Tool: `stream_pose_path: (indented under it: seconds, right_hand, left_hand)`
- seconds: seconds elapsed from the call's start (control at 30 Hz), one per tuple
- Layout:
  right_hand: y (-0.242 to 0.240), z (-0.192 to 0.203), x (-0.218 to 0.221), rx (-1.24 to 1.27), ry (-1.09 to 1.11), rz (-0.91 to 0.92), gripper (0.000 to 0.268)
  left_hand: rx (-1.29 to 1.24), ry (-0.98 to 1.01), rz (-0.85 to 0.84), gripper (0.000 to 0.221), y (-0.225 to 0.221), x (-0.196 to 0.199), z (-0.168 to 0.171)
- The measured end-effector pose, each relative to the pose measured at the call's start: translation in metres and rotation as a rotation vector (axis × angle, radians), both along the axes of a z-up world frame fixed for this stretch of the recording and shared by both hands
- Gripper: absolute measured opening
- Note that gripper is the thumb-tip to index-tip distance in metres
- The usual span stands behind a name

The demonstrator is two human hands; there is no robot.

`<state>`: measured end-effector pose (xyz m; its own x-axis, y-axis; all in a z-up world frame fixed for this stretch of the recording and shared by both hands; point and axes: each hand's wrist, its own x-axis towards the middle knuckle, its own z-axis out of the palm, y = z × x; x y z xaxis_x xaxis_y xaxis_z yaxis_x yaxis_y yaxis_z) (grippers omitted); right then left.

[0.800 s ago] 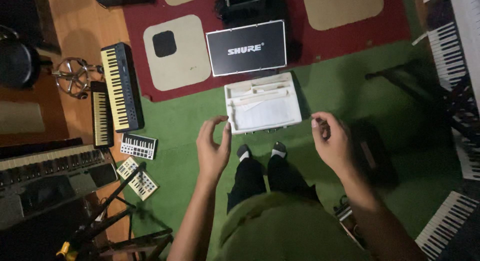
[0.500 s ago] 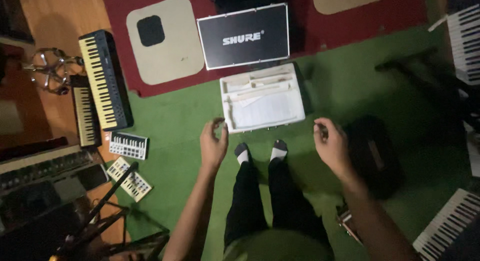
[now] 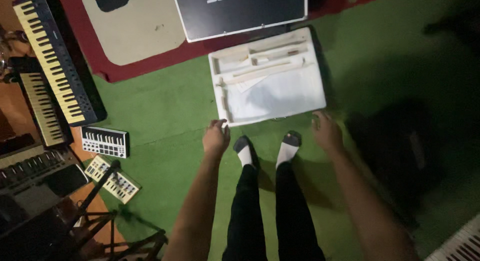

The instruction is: The person picks up a white foam insert, places it into an open hardshell case on a desk, and then coils a black cable and places it into the foam insert.

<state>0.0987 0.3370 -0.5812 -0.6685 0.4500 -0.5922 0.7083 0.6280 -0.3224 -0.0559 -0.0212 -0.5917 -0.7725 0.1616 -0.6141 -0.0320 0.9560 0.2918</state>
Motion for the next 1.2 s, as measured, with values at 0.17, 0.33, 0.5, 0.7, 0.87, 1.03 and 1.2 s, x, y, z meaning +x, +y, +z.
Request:
stream_pose_path:
  seconds: [0.17, 0.33, 0.5, 0.7, 0.87, 1.03, 1.2]
  right_hand:
    - [0.004, -0.1, 0.007, 0.079, -0.005, 0.072, 0.042]
    - [0.012, -0.138, -0.012, 0.24, -0.196, 0.165, 0.056]
    - [0.027, -0.158, -0.028, 0.179, -0.272, -0.055, 0.074]
    - [0.052, -0.203, -0.026, 0.023, -0.19, -0.096, 0.08]
    - [0.064, -0.231, -0.026, 0.027, -0.189, -0.309, 0.082]
    - [0.078, -0.234, -0.025, -0.001, -0.256, -0.315, 0.058]
    - [0.083, -0.227, -0.017, -0.132, -0.286, -0.472, 0.064]
  left_hand:
    - [-0.164, -0.159, -0.124, 0.037, 0.0, 0.003, -0.083]
    - [-0.215, -0.211, -0.084, 0.047, -0.002, 0.002, -0.128]
    - [-0.036, -0.292, 0.105, 0.051, -0.017, 0.005, -0.2]
    - [0.118, -0.129, 0.202, 0.065, -0.025, 0.02, -0.244]
    - [0.084, -0.247, 0.5, 0.088, -0.012, 0.008, -0.228]
    - [-0.062, -0.266, 0.442, 0.066, -0.015, -0.005, -0.229]
    - [0.241, -0.23, 0.628, 0.055, -0.041, -0.01, -0.238]
